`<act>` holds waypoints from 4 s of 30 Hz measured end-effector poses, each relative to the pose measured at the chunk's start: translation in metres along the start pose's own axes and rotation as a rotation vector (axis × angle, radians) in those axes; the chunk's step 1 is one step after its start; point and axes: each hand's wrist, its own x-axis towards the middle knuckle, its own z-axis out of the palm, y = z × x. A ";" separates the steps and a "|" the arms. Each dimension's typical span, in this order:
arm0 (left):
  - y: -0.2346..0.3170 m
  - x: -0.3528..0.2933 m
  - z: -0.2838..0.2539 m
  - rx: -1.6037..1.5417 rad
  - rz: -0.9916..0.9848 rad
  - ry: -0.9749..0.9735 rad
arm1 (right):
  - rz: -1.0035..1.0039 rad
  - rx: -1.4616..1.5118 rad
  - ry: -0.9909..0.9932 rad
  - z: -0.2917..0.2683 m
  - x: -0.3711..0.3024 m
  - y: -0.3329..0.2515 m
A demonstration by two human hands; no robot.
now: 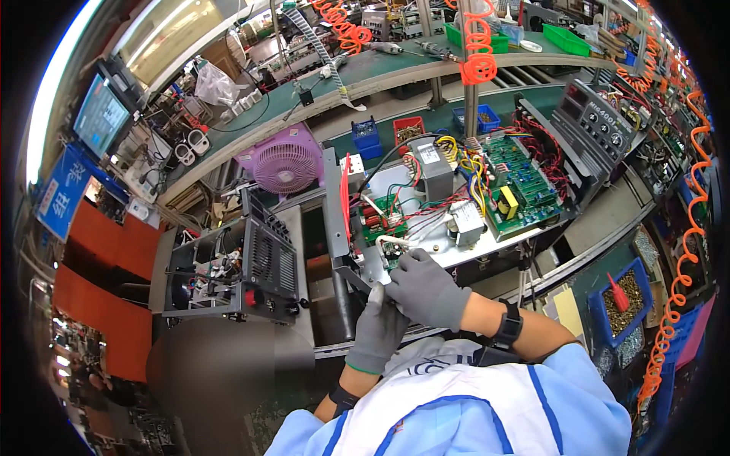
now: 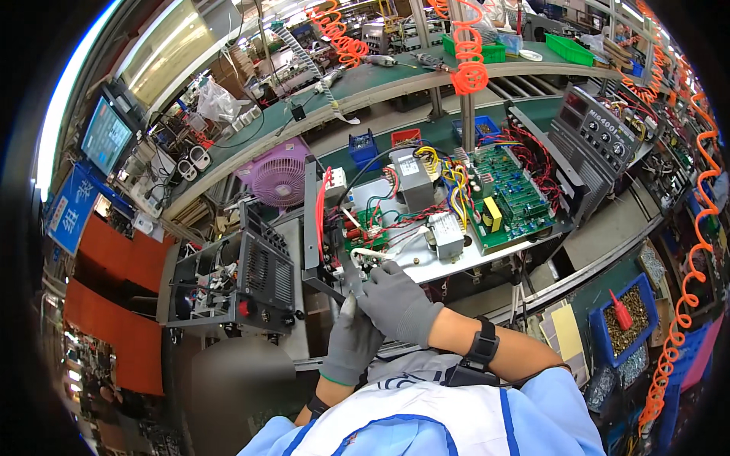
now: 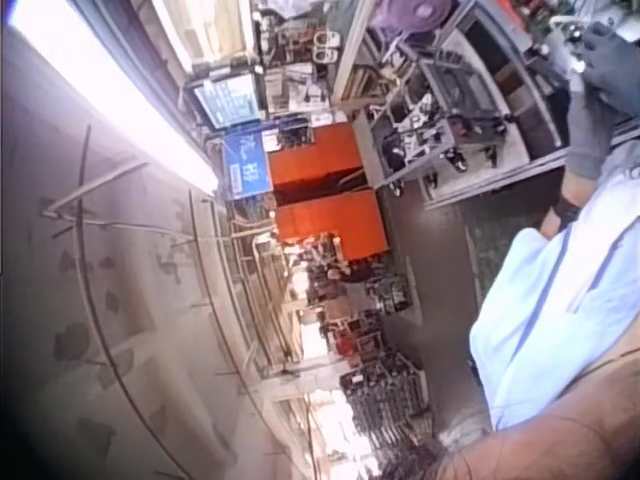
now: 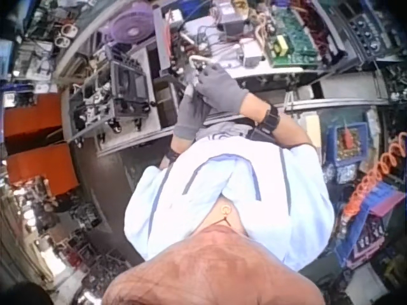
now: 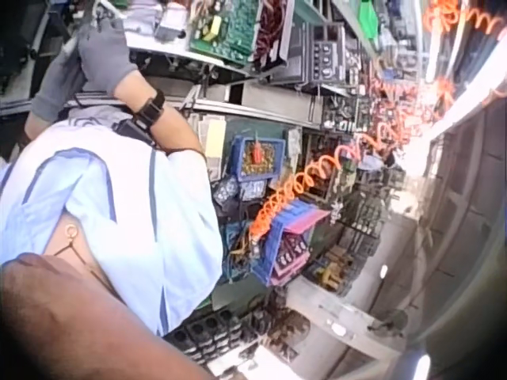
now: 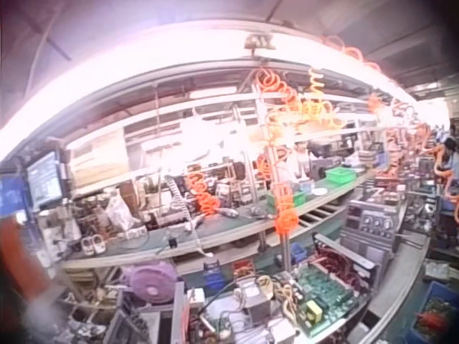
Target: Assembling, wiring, and screwing components into an industrial power inverter on a production line.
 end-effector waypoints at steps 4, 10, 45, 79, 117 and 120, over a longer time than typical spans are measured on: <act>0.008 -0.004 -0.013 -0.062 0.000 0.011 | -0.080 -0.066 0.118 -0.003 0.004 -0.003; 0.012 -0.009 -0.031 -0.213 0.033 0.091 | -0.097 0.056 0.336 -0.013 0.019 -0.002; 0.057 -0.010 -0.037 0.197 -0.081 0.251 | 0.375 0.530 0.621 0.060 0.083 0.027; 0.060 -0.003 -0.048 0.164 -0.130 0.162 | 0.433 0.632 0.566 0.059 0.085 0.028; 0.013 -0.015 -0.006 0.403 0.044 -0.058 | 0.233 0.385 0.747 -0.004 0.017 0.026; -0.002 -0.018 0.035 1.081 0.906 0.110 | 0.571 1.366 0.500 -0.010 -0.027 0.009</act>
